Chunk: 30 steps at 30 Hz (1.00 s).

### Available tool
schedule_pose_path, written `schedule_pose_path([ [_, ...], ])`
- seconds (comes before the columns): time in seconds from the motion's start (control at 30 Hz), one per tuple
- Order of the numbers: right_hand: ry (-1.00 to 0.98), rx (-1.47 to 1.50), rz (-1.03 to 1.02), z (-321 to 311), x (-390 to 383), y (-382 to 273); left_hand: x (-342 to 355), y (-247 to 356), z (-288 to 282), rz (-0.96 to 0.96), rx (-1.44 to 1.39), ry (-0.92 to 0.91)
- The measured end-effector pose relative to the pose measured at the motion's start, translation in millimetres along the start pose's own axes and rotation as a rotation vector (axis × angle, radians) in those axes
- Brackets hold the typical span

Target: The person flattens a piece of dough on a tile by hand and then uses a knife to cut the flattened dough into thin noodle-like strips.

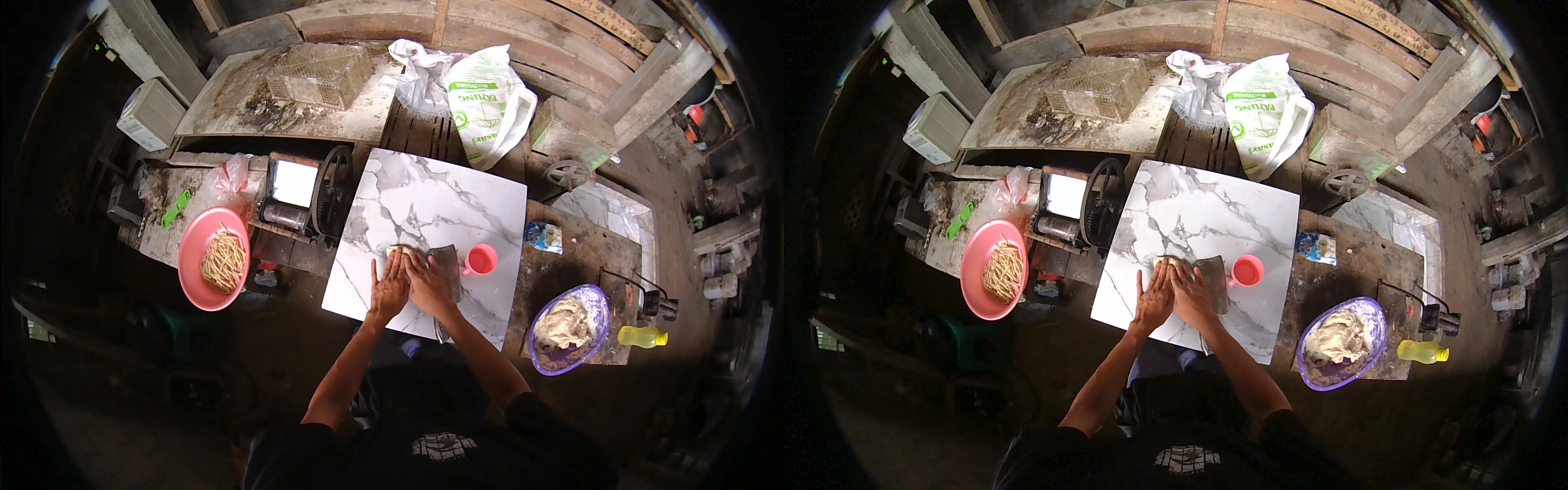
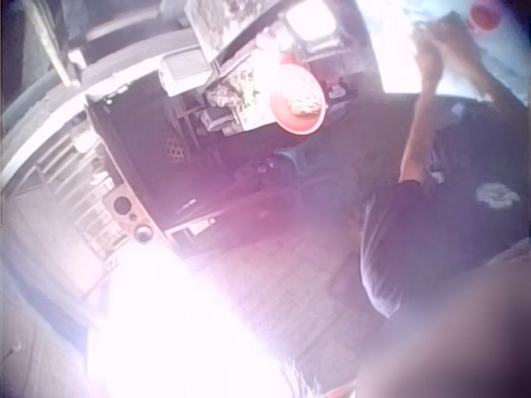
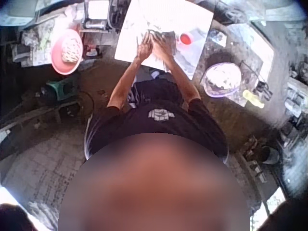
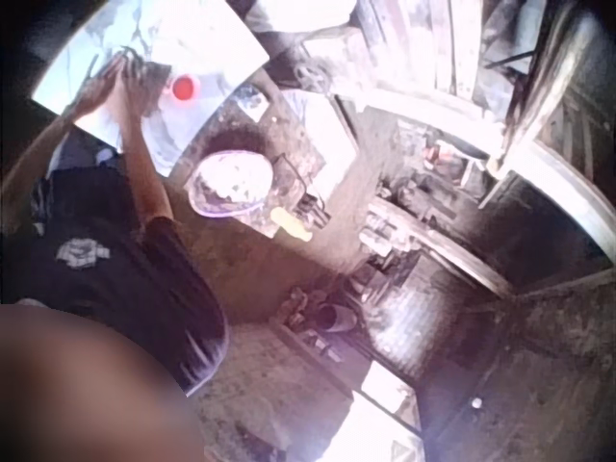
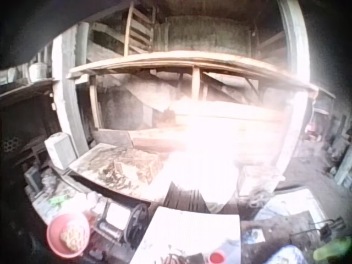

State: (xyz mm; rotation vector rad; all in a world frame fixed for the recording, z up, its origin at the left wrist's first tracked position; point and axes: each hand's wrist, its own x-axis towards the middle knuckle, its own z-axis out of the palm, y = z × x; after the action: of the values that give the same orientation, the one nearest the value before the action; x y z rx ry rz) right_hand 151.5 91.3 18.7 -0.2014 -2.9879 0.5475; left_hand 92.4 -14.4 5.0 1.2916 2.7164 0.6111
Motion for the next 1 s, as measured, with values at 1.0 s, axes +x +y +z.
schedule_pose_path([
  [1.0, 0.189, 0.125, 0.171, 13.8, 33.8, 22.0, 44.9, -25.5, -17.1, -0.234, -0.234, 0.039],
])
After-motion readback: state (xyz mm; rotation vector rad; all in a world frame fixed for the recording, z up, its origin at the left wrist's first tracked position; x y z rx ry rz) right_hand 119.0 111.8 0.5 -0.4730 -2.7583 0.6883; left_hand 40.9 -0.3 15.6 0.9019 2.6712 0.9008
